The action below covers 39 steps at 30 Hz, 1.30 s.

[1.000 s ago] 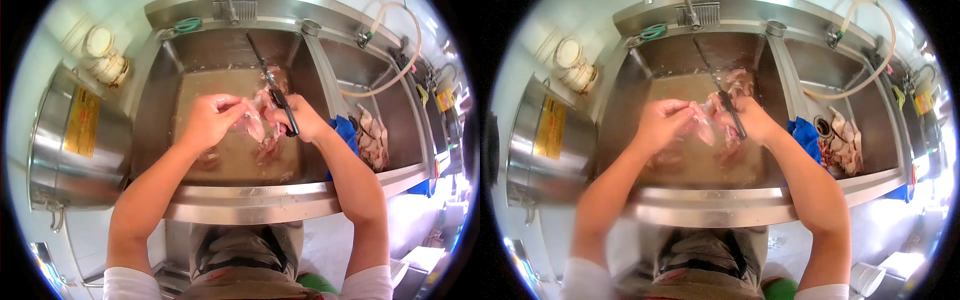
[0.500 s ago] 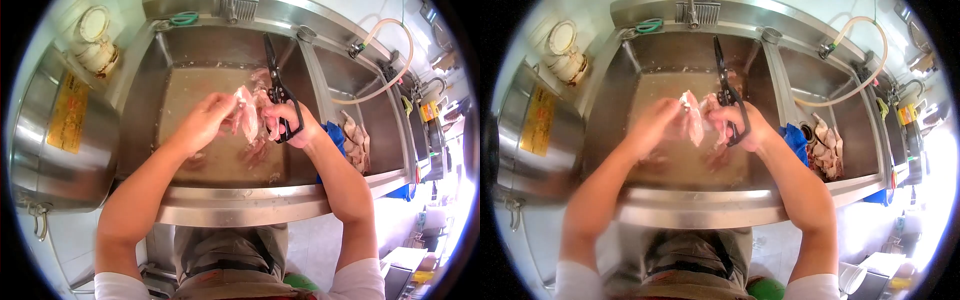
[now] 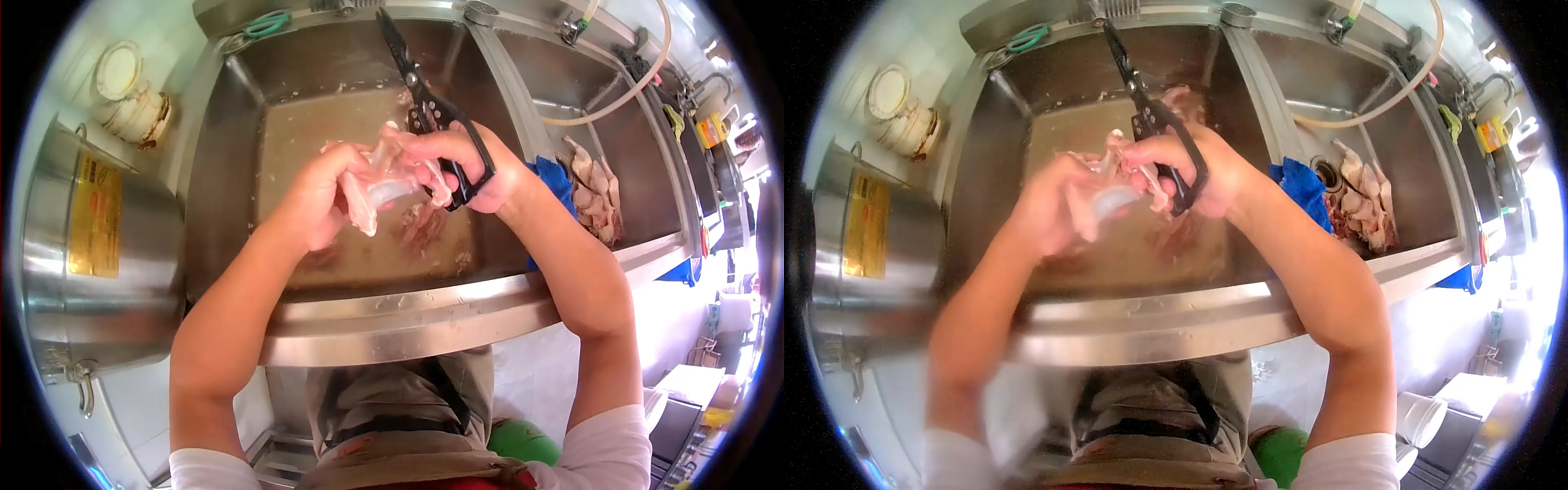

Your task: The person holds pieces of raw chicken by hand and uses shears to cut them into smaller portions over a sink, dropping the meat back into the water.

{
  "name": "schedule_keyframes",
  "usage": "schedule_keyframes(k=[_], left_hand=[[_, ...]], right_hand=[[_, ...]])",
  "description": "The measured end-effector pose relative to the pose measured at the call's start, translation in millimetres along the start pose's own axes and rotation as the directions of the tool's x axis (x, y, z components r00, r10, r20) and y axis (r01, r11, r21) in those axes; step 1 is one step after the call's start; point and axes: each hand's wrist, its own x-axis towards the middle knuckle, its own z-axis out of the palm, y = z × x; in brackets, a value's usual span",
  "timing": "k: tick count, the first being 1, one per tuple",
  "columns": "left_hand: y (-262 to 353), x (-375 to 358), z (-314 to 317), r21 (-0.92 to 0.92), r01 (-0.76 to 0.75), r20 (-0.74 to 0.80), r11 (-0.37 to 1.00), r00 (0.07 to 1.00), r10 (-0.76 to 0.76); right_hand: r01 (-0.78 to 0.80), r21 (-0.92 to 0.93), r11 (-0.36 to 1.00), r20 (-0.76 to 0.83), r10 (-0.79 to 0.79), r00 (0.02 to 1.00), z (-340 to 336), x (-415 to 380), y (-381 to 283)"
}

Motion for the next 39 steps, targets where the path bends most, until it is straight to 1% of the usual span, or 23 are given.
schedule_keyframes(k=[1,2,3,5,7,9,12,15,17,18,21,22,24,25,27,29,30,32,33,35,36,38,39], left_hand=[[3,-2,6,-0.053,0.028,-0.026,0.998,0.999,-0.030],[5,-4,15,-0.110,0.053,-0.051,0.993,0.997,-0.059],[7,-6,20,-0.168,0.075,-0.076,0.983,0.993,-0.089],[0,3,-3,-0.103,0.110,0.033,0.989,0.994,-0.107],[-1,3,-7,-0.038,0.110,0.034,0.993,0.994,-0.108],[0,1,-5,0.028,0.083,-0.069,0.996,0.994,-0.081],[4,1,-13,0.118,0.092,-0.060,0.989,0.995,-0.085],[10,-5,-1,0.224,0.011,-0.162,0.975,0.986,0.026],[9,-7,5,0.306,-0.082,-0.198,0.948,0.969,0.148],[9,-8,8,0.348,-0.126,-0.212,0.929,0.955,0.209],[10,-9,10,0.398,-0.310,-0.176,0.863,0.898,0.403],[11,-9,9,0.450,-0.333,-0.186,0.829,0.873,0.452],[14,-8,6,0.552,-0.366,-0.196,0.749,0.816,0.543],[17,-9,7,0.555,-0.348,-0.226,0.755,0.811,0.539],[24,-9,12,0.561,-0.313,-0.277,0.766,0.802,0.530],[15,0,4,0.480,-0.333,-0.254,0.812,0.833,0.492],[11,6,4,0.439,-0.336,-0.230,0.833,0.855,0.466],[9,-1,23,0.489,-0.365,-0.255,0.792,0.809,0.530],[6,-5,32,0.513,-0.383,-0.262,0.768,0.782,0.565],[0,-7,39,0.527,-0.385,-0.253,0.758,0.780,0.572],[-1,-9,42,0.534,-0.384,-0.255,0.753,0.776,0.577],[-12,-7,42,0.609,-0.398,-0.214,0.687,0.751,0.625],[-14,-7,43,0.643,-0.405,-0.194,0.650,0.735,0.650]], right_hand=[[0.013,0.011,1.000,-0.006,-0.012,1.000,0,0,-3],[0.018,-0.039,0.999,0.002,-0.018,1.000,-2,2,-4],[0.002,-0.003,1.000,-0.016,-0.002,1.000,-2,2,-4],[-0.036,0.065,0.997,-0.048,0.039,0.998,-1,4,-5],[-0.032,0.081,0.996,-0.123,0.042,0.992,-4,8,1],[-0.022,0.076,0.997,-0.168,0.034,0.985,-4,10,4],[0.009,0.073,0.997,-0.200,0.006,0.980,-2,12,5],[0.030,0.092,0.995,-0.229,-0.008,0.973,0,15,4],[0.012,0.069,0.998,-0.216,0.003,0.976,3,13,3],[0.021,0.034,0.999,-0.271,-0.011,0.963,3,14,6],[0.067,-0.194,0.979,-0.243,-0.114,0.963,3,16,10],[0.048,-0.228,0.972,-0.318,-0.121,0.940,3,14,13],[0.079,-0.363,0.928,-0.356,-0.216,0.909,5,11,13],[0.090,-0.427,0.900,-0.372,-0.266,0.889,8,9,13],[0.132,-0.347,0.928,-0.332,-0.254,0.908,24,-3,13],[0.159,-0.237,0.958,-0.290,-0.226,0.930,45,-9,17],[0.141,-0.220,0.965,-0.294,-0.204,0.934,52,-8,19],[0.132,-0.224,0.966,-0.292,-0.196,0.936,50,-2,28],[0.169,-0.251,0.953,-0.302,-0.244,0.922,48,2,31],[0.178,-0.399,0.899,-0.387,-0.342,0.856,42,7,31],[0.217,-0.367,0.905,-0.400,-0.364,0.841,37,10,32],[0.300,-0.312,0.901,-0.416,-0.413,0.810,28,21,37],[0.313,-0.299,0.901,-0.419,-0.419,0.805,25,24,41]])
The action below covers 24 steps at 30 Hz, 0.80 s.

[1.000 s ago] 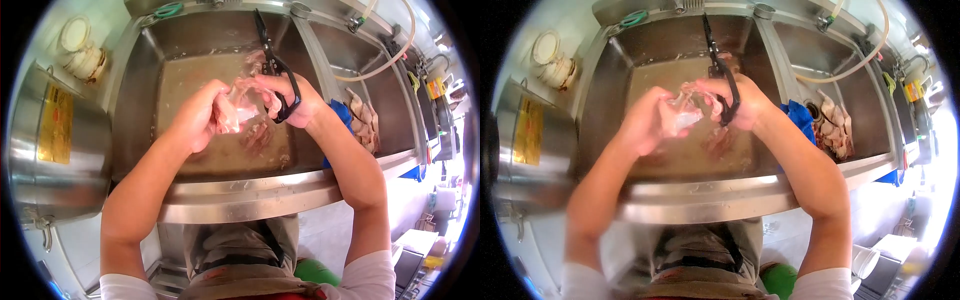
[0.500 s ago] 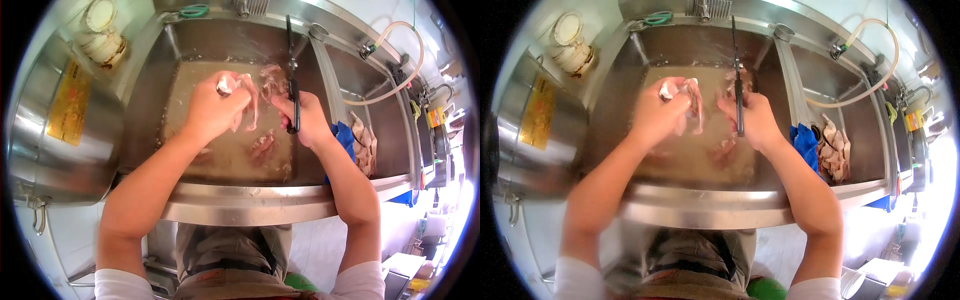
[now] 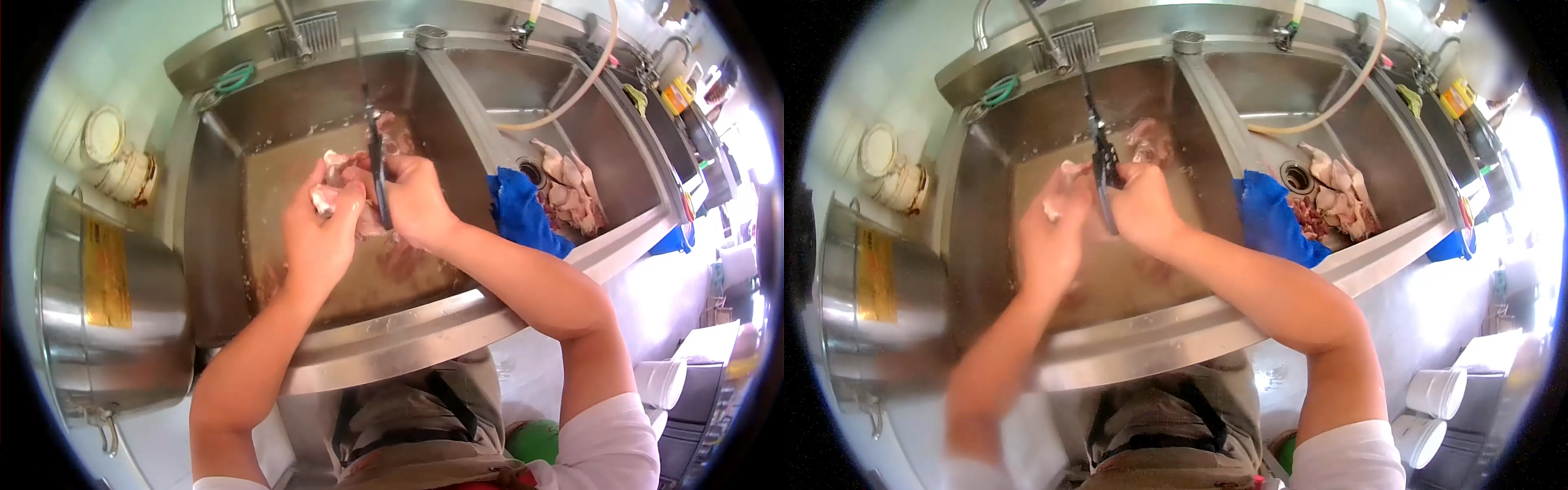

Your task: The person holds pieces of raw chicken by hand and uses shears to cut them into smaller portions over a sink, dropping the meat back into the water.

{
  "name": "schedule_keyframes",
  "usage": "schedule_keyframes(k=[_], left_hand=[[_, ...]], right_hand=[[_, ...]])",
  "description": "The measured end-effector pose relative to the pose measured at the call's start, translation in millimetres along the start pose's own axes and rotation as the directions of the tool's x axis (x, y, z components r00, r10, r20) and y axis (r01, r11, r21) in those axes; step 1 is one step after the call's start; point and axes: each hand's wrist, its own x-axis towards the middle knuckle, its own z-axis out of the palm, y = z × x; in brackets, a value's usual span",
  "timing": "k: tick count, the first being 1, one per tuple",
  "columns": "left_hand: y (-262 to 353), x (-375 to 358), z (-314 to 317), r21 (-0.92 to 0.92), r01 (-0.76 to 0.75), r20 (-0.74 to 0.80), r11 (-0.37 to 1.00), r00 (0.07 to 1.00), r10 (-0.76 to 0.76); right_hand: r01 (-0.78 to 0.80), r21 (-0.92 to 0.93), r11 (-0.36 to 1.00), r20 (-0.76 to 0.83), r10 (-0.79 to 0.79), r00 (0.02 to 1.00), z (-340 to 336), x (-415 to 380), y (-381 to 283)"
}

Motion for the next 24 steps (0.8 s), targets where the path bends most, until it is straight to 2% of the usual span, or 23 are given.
schedule_keyframes(k=[1,4,7,10,13,16,19,22,24], left_hand=[[3,-2,0,-0.057,0.039,0.040,0.998,0.999,-0.037],[1,-6,-1,0.001,0.053,0.076,0.999,0.996,-0.053],[3,-10,4,-0.093,0.029,0.139,0.995,0.990,-0.016],[-4,-8,6,-0.162,0.026,0.144,0.986,0.990,-0.002],[-10,-8,3,-0.184,0.046,0.147,0.982,0.989,-0.019],[-9,-6,-3,-0.153,0.023,0.137,0.988,0.991,-0.002],[-3,-3,-4,-0.214,0.100,0.107,0.972,0.991,-0.079],[-3,2,-9,-0.185,0.089,0.085,0.979,0.994,-0.074],[7,4,-14,-0.168,0.153,0.134,0.974,0.982,-0.131]], right_hand=[[0.005,0.016,1.000,-0.002,-0.005,1.000,1,1,5],[-0.063,0.096,0.993,-0.018,0.065,0.998,5,-3,-8],[-0.079,0.169,0.982,-0.042,0.087,0.995,8,-6,-23],[-0.037,0.166,0.985,-0.035,0.044,0.998,6,-5,-18],[-0.064,0.137,0.989,-0.079,0.075,0.994,7,-6,-20],[-0.081,0.166,0.983,0.017,0.079,0.997,0,-4,-19],[-0.017,0.076,0.997,-0.020,0.019,1.000,2,-7,-22],[-0.006,0.017,1.000,-0.053,0.007,0.999,3,-7,-19],[0.012,-0.039,0.999,-0.021,-0.013,1.000,2,-9,-24]])
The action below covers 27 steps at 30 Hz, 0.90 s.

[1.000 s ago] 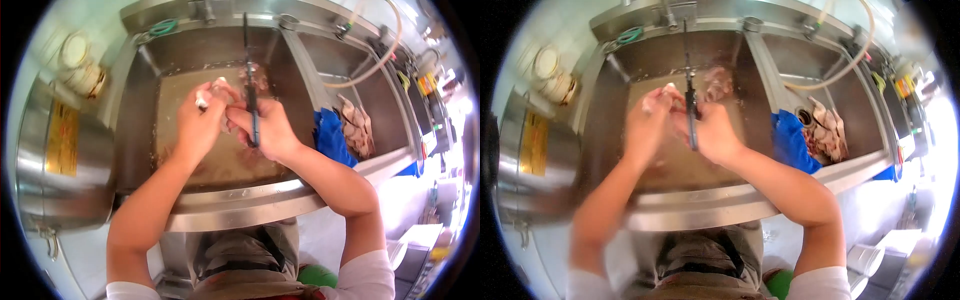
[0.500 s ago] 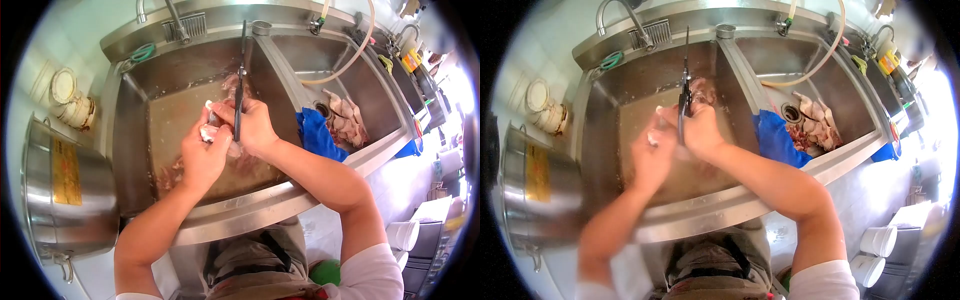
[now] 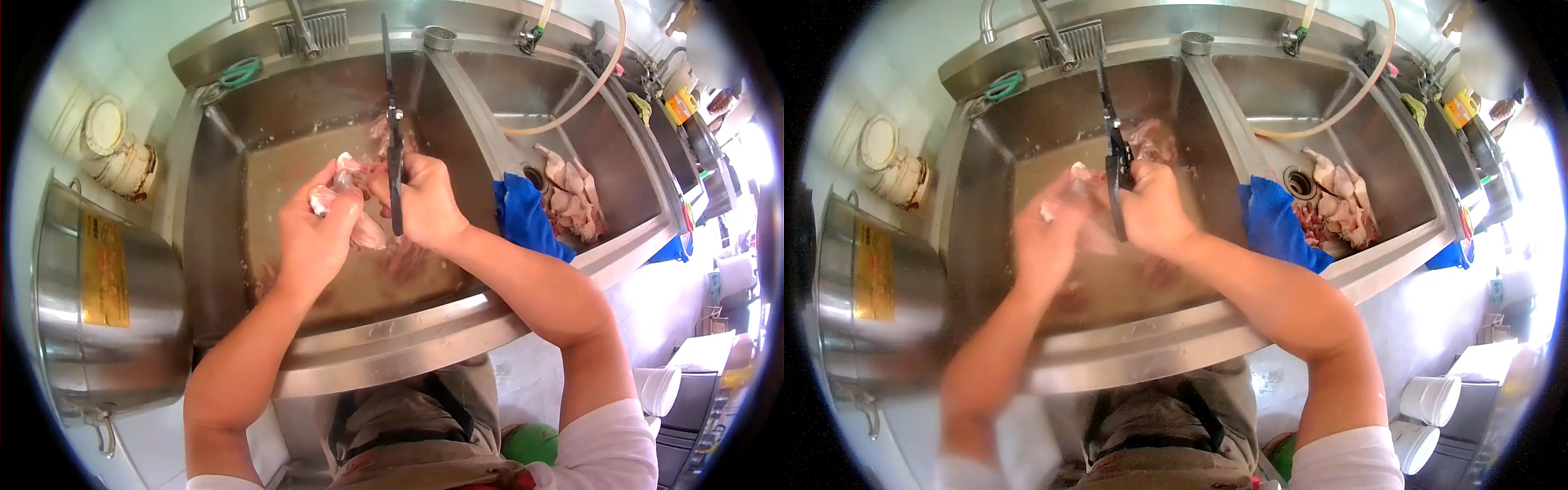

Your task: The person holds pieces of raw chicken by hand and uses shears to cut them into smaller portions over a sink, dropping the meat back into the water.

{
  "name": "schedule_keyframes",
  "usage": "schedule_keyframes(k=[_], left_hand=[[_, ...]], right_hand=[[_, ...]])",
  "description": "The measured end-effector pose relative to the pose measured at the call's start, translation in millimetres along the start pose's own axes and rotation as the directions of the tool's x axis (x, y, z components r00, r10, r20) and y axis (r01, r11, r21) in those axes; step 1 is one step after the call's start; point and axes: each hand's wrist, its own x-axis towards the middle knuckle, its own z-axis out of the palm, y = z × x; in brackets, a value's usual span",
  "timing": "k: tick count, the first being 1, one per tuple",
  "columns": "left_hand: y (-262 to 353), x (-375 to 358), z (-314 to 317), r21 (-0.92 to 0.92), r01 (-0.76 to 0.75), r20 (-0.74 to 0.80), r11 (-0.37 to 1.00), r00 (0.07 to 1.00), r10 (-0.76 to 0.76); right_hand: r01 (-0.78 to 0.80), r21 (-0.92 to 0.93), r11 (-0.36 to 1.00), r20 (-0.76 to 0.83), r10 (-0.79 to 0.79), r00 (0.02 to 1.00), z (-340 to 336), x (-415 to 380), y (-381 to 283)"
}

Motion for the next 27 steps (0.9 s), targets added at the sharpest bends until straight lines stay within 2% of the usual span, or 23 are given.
schedule_keyframes(k=[4,7,10,13,16,17,19,21,22,24,26,27], left_hand=[[-1,6,-3,-0.005,0.014,0.007,1.000,1.000,-0.014],[12,15,-10,-0.183,0.120,0.091,0.976,0.990,-0.104],[10,22,-19,-0.166,0.046,0.046,0.985,0.998,-0.039],[22,15,-20,-0.079,0.035,0.018,0.996,0.999,-0.034],[2,24,-23,0.005,-0.102,-0.147,0.995,0.984,0.102],[-1,25,-27,-0.010,-0.075,-0.144,0.997,0.987,0.073],[2,26,-32,-0.044,-0.020,-0.137,0.999,0.990,0.014],[10,26,-35,-0.163,0.074,-0.107,0.984,0.990,-0.093],[13,26,-37,-0.222,0.120,-0.088,0.968,0.986,-0.142],[10,30,-43,-0.263,0.183,-0.088,0.947,0.973,-0.213],[9,32,-46,-0.291,0.201,-0.094,0.935,0.967,-0.237],[9,33,-45,-0.298,0.189,-0.100,0.936,0.969,-0.227]], right_hand=[[0.035,-0.099,0.994,0.065,-0.029,0.997,-9,0,3],[0.291,-0.138,0.947,0.100,-0.280,0.955,-11,-2,12],[0.307,-0.231,0.923,0.170,-0.273,0.947,-16,-1,17],[0.168,-0.202,0.965,0.229,-0.120,0.966,-19,-5,10],[0.171,-0.181,0.969,0.293,-0.113,0.949,-24,-9,12],[0.188,-0.256,0.948,0.309,-0.104,0.945,-28,-9,16],[0.109,-0.182,0.977,0.318,-0.046,0.947,-28,-14,6],[0.055,-0.121,0.991,0.334,-0.011,0.943,-28,-13,3],[-0.019,-0.099,0.995,0.321,0.050,0.946,-27,-15,-1],[-0.060,-0.101,0.993,0.317,0.089,0.944,-26,-14,-6],[-0.095,-0.142,0.985,0.334,0.138,0.932,-26,-12,-13],[-0.136,-0.226,0.965,0.351,0.211,0.912,-29,-7,-17]])
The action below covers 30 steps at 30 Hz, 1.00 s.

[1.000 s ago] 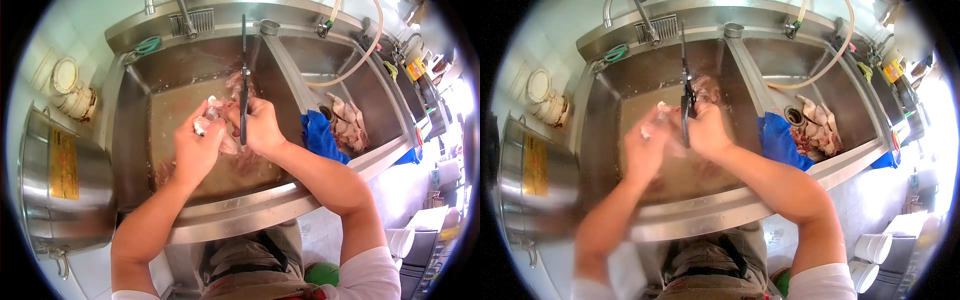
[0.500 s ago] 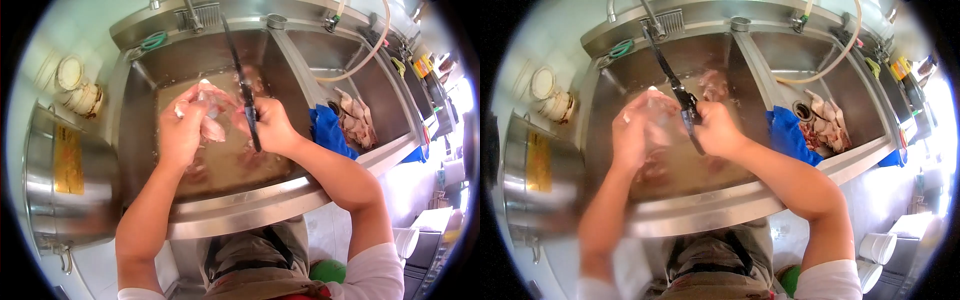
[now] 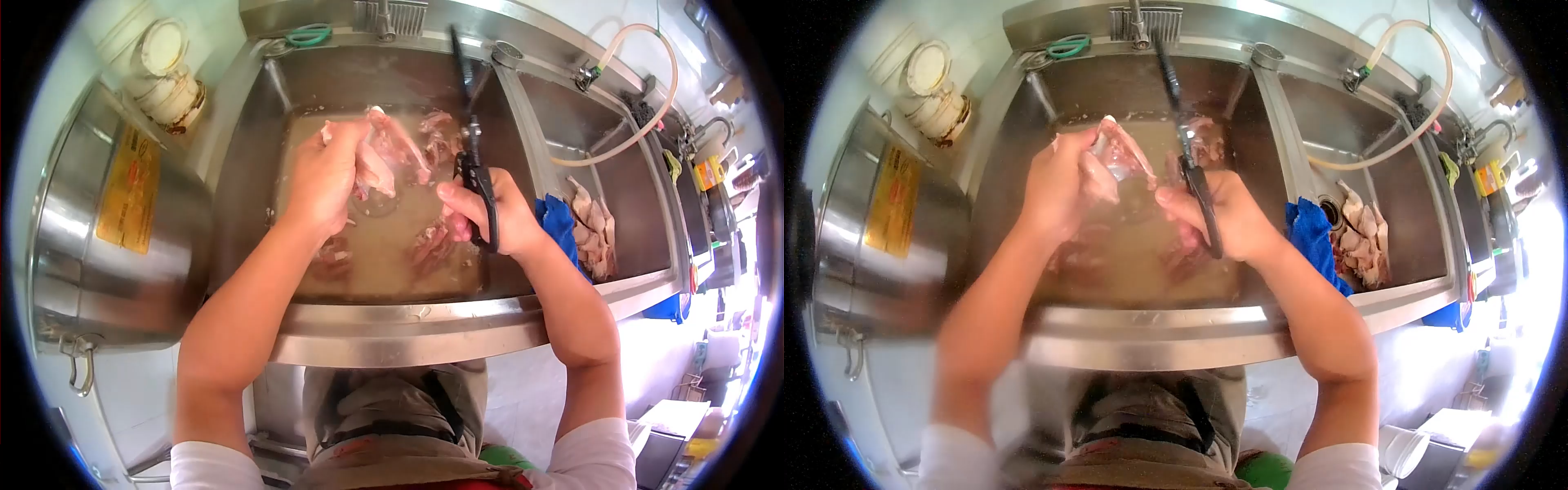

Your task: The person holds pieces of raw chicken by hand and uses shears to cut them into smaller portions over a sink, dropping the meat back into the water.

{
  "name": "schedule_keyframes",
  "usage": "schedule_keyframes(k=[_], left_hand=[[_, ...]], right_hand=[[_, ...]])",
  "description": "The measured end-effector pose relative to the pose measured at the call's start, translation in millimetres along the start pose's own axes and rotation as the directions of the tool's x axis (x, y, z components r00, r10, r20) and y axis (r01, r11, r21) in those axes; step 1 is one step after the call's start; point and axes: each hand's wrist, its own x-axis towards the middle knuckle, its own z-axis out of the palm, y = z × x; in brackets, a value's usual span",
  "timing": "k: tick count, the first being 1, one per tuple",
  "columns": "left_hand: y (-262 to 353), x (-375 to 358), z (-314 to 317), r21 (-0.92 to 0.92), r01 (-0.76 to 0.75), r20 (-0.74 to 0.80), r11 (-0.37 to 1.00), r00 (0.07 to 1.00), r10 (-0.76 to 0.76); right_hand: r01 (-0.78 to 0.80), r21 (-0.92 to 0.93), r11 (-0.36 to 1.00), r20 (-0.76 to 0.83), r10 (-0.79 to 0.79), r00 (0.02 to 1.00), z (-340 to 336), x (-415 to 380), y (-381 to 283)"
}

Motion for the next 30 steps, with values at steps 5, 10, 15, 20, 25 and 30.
schedule_keyframes(k=[5,10,15,20,25,30], left_hand=[[5,-1,-3,-0.006,-0.078,0.046,0.997,0.996,0.078],[2,-9,6,0.067,-0.012,0.013,0.998,1.000,0.012],[-13,-24,23,0.016,-0.109,0.149,0.994,0.983,0.106],[-19,-45,41,0.033,-0.219,0.102,0.975,0.971,0.214],[-28,-45,43,0.193,-0.341,0.104,0.920,0.940,0.326],[-28,-54,48,0.140,-0.276,0.104,0.951,0.959,0.263]], right_hand=[[0.226,-0.315,0.922,-0.069,-0.260,0.963,-25,16,22],[0.158,-0.275,0.948,-0.200,-0.218,0.955,12,-5,-21],[0.219,-0.143,0.965,-0.241,-0.249,0.938,26,22,2],[0.262,-0.115,0.958,-0.355,-0.286,0.890,26,41,30],[0.248,0.060,0.967,-0.339,-0.214,0.916,31,35,17],[0.235,0.130,0.963,-0.329,-0.182,0.927,34,31,14]])
